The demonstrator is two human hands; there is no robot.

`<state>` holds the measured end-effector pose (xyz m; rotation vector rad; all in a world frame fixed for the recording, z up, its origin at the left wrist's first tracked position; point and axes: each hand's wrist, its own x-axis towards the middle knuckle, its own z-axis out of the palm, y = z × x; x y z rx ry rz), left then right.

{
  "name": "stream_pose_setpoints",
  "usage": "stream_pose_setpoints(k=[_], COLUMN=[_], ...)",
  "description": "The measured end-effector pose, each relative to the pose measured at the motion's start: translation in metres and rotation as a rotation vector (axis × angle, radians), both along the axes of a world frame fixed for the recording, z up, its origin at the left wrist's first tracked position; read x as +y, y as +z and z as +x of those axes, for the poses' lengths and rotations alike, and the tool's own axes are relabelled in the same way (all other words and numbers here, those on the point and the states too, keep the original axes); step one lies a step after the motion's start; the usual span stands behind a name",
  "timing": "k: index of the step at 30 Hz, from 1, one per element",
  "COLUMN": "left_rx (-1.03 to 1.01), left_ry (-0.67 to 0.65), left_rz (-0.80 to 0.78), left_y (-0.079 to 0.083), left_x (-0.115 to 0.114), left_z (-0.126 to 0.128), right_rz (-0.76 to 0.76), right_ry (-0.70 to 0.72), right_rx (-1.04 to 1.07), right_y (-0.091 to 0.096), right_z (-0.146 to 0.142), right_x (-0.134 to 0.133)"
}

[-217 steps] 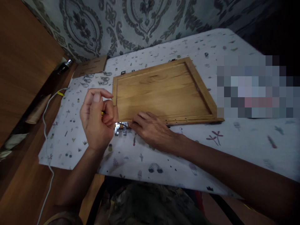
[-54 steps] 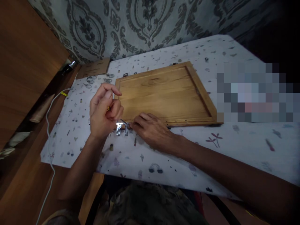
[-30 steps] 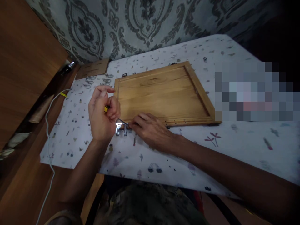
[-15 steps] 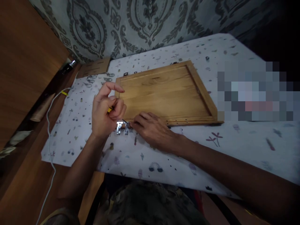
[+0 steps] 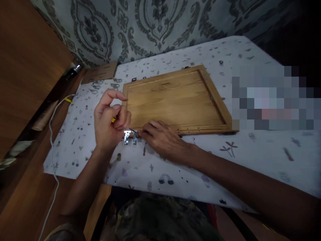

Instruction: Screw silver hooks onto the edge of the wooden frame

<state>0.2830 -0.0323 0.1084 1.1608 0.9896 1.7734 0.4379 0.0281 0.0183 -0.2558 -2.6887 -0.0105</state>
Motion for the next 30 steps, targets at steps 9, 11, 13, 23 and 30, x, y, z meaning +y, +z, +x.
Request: stream_pose_setpoints(k=[9,11,13,23,30], left_rx=[0.007,0.001,-0.017,-0.036,-0.035], left_ry=[0.047,0.054,0.071,0.128,0.136], left_rz=[-0.042,-0.086,-0.137,-0.047,-0.050], left_y=[0.011,0.015,0.017,0.009,0.007], left_x=[0.004,0.004,0.003,-0.004,-0.001], left_z=[0.000,-0.002,-0.003,-0.001,0.000], right_rz=[-0.017,-0.017,-0.015,-0.012,-0.009], right_ry=[0.009,0.013,0.017,0.025,0.023], right_rx=[0.001,0.000,0.000,0.019,0.025], right_y=[0.000,0.000,0.001,-0.003,-0.001], right_z=[0.001,0.001,0.001,0.001,0.001], right_x=[-0.001,0.000,0.000,0.001,0.001])
